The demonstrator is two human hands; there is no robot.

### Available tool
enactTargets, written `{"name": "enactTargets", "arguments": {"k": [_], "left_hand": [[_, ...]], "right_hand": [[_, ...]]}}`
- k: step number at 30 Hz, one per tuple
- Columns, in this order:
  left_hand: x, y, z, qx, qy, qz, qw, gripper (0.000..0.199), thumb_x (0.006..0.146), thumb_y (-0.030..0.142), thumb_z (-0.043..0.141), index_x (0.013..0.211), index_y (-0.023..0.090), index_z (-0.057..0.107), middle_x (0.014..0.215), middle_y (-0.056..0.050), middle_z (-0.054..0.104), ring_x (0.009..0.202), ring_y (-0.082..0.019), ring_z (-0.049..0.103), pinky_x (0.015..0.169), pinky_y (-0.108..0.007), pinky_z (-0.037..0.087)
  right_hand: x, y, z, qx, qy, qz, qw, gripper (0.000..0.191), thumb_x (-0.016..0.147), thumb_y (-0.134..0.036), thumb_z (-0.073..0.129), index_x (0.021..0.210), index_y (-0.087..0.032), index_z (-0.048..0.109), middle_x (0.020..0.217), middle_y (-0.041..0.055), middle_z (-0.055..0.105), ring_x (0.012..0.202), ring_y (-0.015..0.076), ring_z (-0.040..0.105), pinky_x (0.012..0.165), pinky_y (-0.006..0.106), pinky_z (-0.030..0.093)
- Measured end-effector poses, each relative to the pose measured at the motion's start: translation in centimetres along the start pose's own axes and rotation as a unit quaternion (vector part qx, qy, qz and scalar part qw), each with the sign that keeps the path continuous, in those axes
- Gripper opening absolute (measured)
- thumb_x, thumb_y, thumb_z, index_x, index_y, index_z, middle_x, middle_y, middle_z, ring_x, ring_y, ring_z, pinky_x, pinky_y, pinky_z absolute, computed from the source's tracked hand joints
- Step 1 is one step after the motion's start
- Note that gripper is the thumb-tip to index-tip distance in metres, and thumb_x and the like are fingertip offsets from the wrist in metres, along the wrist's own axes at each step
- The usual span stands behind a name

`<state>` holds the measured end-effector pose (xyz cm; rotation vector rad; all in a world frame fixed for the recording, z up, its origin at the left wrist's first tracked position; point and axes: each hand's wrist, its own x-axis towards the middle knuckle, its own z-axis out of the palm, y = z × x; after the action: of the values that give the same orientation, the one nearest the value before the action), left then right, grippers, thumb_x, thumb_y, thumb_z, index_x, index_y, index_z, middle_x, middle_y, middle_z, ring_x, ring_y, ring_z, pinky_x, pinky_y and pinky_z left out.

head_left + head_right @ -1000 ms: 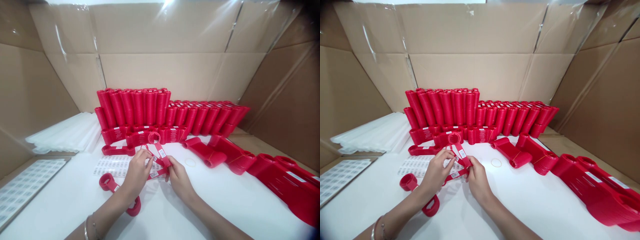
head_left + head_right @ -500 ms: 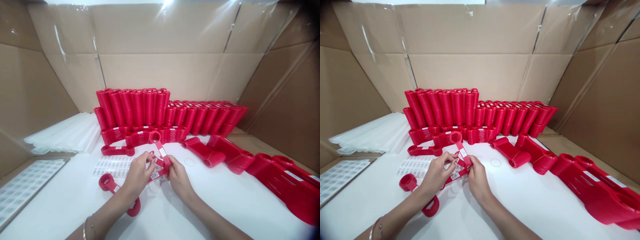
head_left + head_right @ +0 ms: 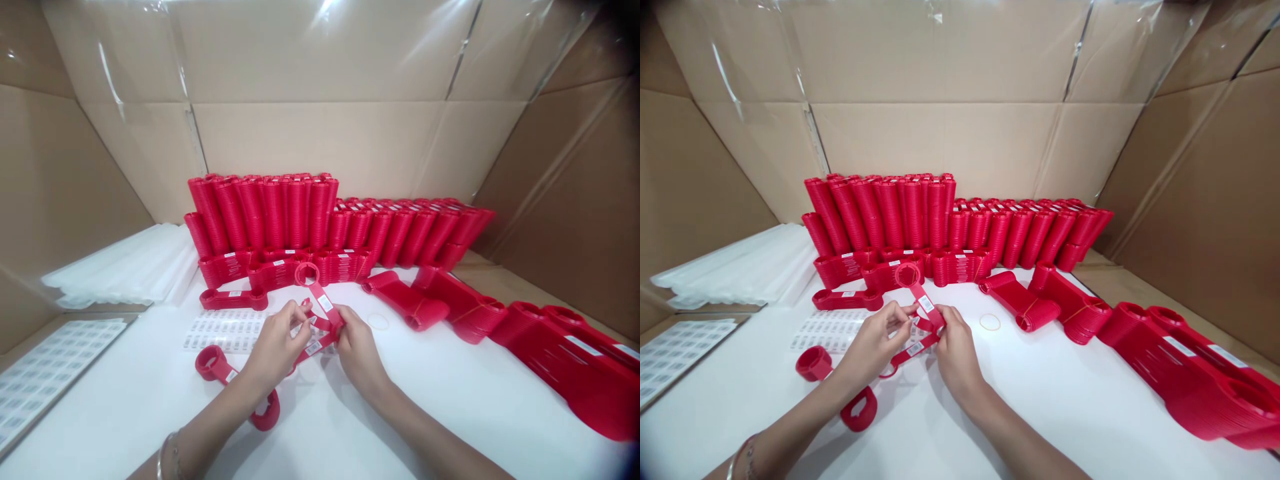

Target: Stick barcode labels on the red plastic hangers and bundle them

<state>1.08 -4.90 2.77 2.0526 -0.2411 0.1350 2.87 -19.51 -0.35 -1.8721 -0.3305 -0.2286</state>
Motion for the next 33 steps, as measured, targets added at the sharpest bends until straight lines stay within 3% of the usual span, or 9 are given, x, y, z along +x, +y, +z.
{"name": "enactTargets", "arguments": {"k": [4,7,25,29,33], "left_hand": [[0.1,0.2,-0.1,0.101,0.068,0.051,0.991,0.013,0.082,0.022,0.046,0.071,0.016,0.050,0.094,-0.004,0.059,0.092,-0.015,0.056,0.081,-0.029,0.043],[0.0,0.5,-0.1,0.085,0.055,0.036,0.994,0.012,0.082,0.021,0.046,0.074,0.017,0.054,0.081,0.000,0.061,0.077,-0.012,0.057,0.073,-0.025,0.044],[-0.1,0.4,-0.2,-0.008,-0.011,-0.022,1.000,0.014,0.081,0.028,0.049,0.072,0.018,0.047,0.099,-0.005,0.064,0.109,-0.018,0.055,0.087,-0.028,0.045],[0.3,0.3,-0.5,0.021,0.017,-0.006,1.000,0.014,0.080,0.029,0.051,0.074,0.017,0.054,0.086,-0.002,0.063,0.087,-0.015,0.060,0.078,-0.025,0.046],[0.6,0.2,-0.7,0.053,0.034,-0.001,0.998,0.015,0.079,0.029,0.052,0.072,0.015,0.055,0.075,-0.001,0.059,0.071,-0.012,0.055,0.068,-0.024,0.044]], "right_hand": [[0.0,0.1,0.0,0.008,-0.003,0.005,1.000,0.046,0.066,-0.001,0.030,0.102,-0.012,0.056,0.099,0.0090,0.058,0.086,0.0183,0.055,0.074,0.030,0.045],[0.1,0.1,0.0,0.007,0.003,0.005,1.000,0.046,0.065,0.000,0.030,0.101,-0.012,0.056,0.099,0.0088,0.058,0.087,0.0184,0.055,0.075,0.030,0.044],[0.4,0.6,-0.3,-0.022,0.024,-0.017,0.999,0.048,0.064,0.001,0.031,0.103,-0.014,0.057,0.098,0.0087,0.058,0.090,0.0190,0.054,0.080,0.032,0.043],[0.4,0.4,-0.3,-0.021,0.020,-0.008,1.000,0.047,0.064,0.000,0.031,0.101,-0.013,0.057,0.096,0.0082,0.058,0.086,0.0185,0.054,0.077,0.031,0.043],[0.3,0.1,-0.3,-0.015,0.013,-0.012,1.000,0.047,0.064,0.001,0.030,0.100,-0.014,0.058,0.096,0.0081,0.058,0.086,0.0181,0.054,0.075,0.030,0.044]]}}
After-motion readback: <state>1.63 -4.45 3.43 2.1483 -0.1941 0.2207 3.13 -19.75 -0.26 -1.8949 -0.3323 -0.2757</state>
